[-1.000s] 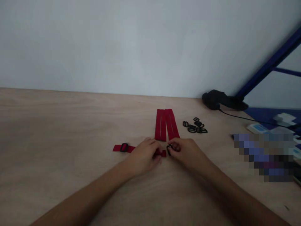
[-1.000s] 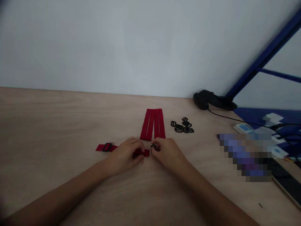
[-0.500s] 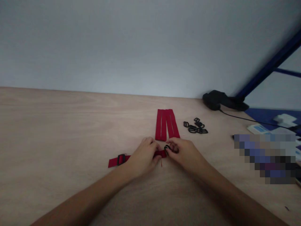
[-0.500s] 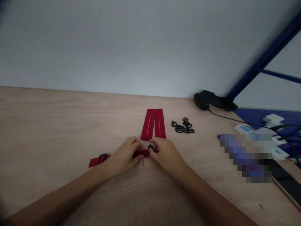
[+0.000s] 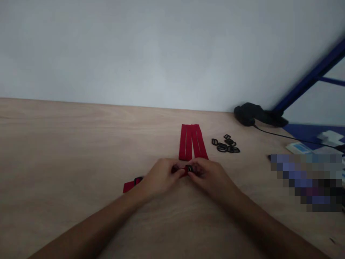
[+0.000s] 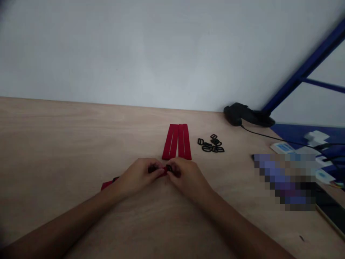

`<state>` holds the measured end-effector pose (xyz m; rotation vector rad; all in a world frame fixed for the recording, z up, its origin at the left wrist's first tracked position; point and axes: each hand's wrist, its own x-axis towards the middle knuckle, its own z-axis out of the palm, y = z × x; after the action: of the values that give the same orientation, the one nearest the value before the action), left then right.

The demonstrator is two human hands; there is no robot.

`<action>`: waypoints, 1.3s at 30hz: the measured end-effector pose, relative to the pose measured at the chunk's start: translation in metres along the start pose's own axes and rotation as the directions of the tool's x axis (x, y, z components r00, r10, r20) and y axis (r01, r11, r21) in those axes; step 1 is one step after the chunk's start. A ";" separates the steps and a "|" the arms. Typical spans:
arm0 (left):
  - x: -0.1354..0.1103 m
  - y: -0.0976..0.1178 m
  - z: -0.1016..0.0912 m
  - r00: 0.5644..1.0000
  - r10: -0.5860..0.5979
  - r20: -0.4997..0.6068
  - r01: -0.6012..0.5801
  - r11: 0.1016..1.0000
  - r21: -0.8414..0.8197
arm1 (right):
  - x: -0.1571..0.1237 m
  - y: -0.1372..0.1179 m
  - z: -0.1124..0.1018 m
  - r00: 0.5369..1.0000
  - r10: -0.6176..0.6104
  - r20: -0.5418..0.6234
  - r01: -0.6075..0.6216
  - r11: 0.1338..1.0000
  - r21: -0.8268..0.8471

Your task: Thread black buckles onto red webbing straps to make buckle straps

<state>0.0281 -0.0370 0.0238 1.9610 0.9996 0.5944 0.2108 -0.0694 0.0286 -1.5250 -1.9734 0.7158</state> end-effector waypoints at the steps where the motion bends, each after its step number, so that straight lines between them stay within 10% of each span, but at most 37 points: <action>1: 0.000 -0.001 0.000 1.000 0.008 0.002 -0.008 1.000 0.003 | 0.000 0.000 0.000 1.000 -0.007 0.000 0.007 1.000 0.000; 39: -0.001 -0.002 0.004 0.999 -0.014 -0.037 0.009 0.991 -0.134 | 0.002 0.002 0.003 0.997 -0.047 0.055 0.044 0.997 0.064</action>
<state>0.0289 -0.0390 0.0197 1.8314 0.9683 0.6774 0.2100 -0.0676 0.0252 -1.4329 -2.0009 0.8025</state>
